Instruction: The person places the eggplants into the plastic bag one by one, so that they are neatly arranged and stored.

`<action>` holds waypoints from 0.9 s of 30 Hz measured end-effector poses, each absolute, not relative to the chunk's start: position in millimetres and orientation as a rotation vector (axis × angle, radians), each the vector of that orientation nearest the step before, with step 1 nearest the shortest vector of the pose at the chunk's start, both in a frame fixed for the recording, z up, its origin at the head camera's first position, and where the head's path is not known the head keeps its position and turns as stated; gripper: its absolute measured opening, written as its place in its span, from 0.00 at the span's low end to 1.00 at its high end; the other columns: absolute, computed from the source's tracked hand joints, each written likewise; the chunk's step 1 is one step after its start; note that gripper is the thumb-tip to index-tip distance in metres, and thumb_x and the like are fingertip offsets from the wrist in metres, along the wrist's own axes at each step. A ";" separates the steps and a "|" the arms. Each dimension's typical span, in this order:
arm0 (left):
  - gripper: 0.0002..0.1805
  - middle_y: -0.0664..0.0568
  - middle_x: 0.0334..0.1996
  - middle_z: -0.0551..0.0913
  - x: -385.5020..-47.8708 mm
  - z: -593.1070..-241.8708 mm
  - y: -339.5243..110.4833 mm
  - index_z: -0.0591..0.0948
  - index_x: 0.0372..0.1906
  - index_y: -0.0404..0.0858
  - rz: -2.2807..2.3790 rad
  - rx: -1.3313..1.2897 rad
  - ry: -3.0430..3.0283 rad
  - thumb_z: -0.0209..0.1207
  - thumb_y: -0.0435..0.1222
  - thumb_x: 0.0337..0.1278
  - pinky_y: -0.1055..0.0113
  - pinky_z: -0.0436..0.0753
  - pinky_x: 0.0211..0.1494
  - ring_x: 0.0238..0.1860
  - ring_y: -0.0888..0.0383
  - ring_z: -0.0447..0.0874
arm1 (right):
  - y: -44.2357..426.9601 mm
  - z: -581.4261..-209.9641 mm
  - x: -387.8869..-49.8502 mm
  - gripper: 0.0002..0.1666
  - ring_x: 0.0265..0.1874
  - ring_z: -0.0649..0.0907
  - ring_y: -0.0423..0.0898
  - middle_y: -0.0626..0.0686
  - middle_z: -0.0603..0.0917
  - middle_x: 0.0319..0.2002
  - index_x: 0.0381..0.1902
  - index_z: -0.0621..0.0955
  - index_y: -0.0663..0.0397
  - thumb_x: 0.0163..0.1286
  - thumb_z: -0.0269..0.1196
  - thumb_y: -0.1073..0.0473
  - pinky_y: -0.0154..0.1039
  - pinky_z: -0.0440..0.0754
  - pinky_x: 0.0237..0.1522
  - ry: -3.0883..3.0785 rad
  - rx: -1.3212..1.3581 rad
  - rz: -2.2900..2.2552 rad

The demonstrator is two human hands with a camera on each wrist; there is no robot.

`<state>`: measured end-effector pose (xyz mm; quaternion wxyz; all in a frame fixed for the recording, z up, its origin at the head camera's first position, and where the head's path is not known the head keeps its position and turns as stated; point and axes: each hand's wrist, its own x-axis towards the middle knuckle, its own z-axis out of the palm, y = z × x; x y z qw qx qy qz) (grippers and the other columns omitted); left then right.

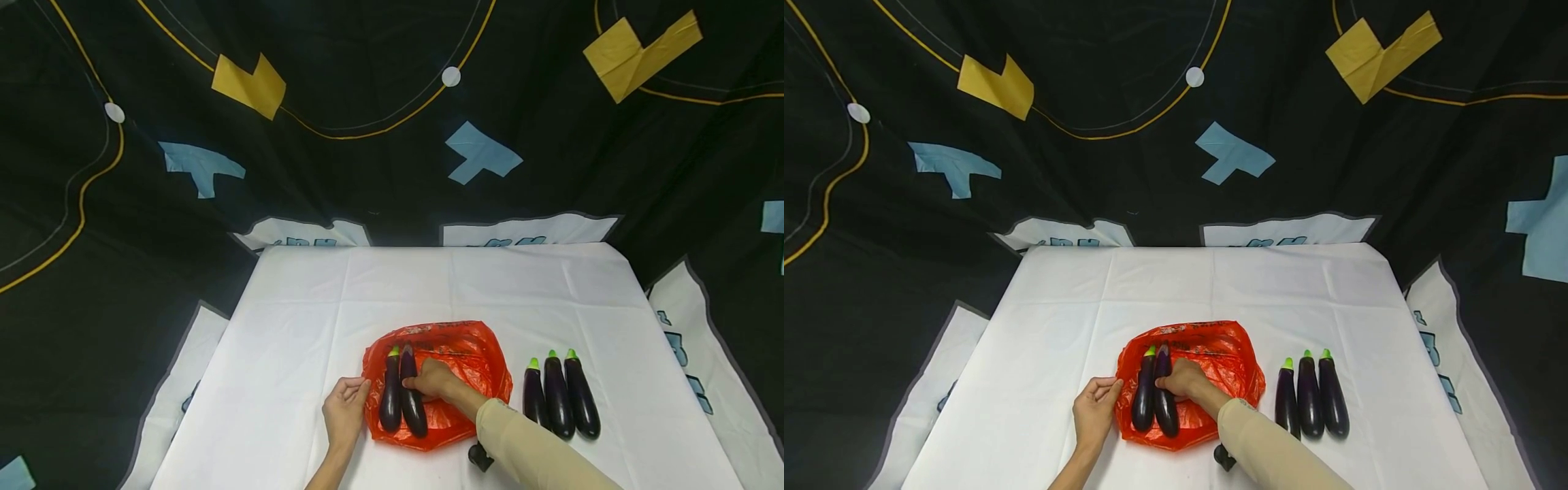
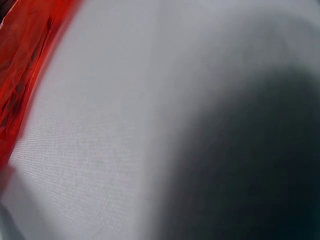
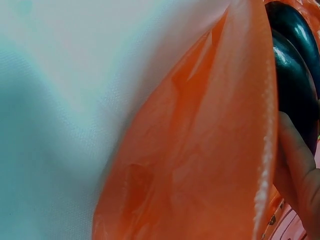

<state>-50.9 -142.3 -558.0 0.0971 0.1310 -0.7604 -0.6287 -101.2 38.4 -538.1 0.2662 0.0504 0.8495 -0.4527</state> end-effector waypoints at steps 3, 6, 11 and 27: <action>0.04 0.41 0.31 0.86 -50.6 -557.3 -142.4 0.81 0.33 0.30 -1.870 0.390 -2.247 0.64 0.28 0.54 0.69 0.85 0.34 0.36 0.48 0.87 | 38.3 -537.2 -101.8 0.14 0.14 0.80 0.43 0.52 0.78 0.14 0.22 0.77 0.61 0.60 0.67 0.59 0.35 0.81 0.20 2.297 0.136 -1.209; 0.04 0.40 0.31 0.86 -50.5 -556.7 -142.8 0.81 0.33 0.29 -1.884 0.388 -2.237 0.64 0.28 0.54 0.68 0.85 0.34 0.36 0.48 0.87 | 38.3 -536.4 -102.4 0.14 0.14 0.80 0.43 0.52 0.78 0.14 0.22 0.77 0.61 0.60 0.67 0.59 0.35 0.80 0.20 2.296 0.135 -1.201; 0.04 0.40 0.31 0.86 -50.0 -557.1 -143.2 0.81 0.33 0.30 -1.885 0.384 -2.229 0.65 0.28 0.54 0.71 0.84 0.34 0.36 0.48 0.87 | 37.7 -536.8 -102.4 0.13 0.15 0.80 0.43 0.53 0.79 0.15 0.23 0.77 0.62 0.60 0.67 0.59 0.34 0.80 0.20 2.291 0.129 -1.199; 0.04 0.43 0.30 0.87 -56.5 -581.6 -145.8 0.82 0.33 0.32 -1.869 0.413 -2.235 0.65 0.29 0.54 0.73 0.84 0.35 0.36 0.52 0.87 | 42.0 -535.8 -103.6 0.15 0.16 0.81 0.46 0.57 0.81 0.16 0.22 0.80 0.64 0.60 0.67 0.56 0.38 0.82 0.22 2.329 0.069 -1.192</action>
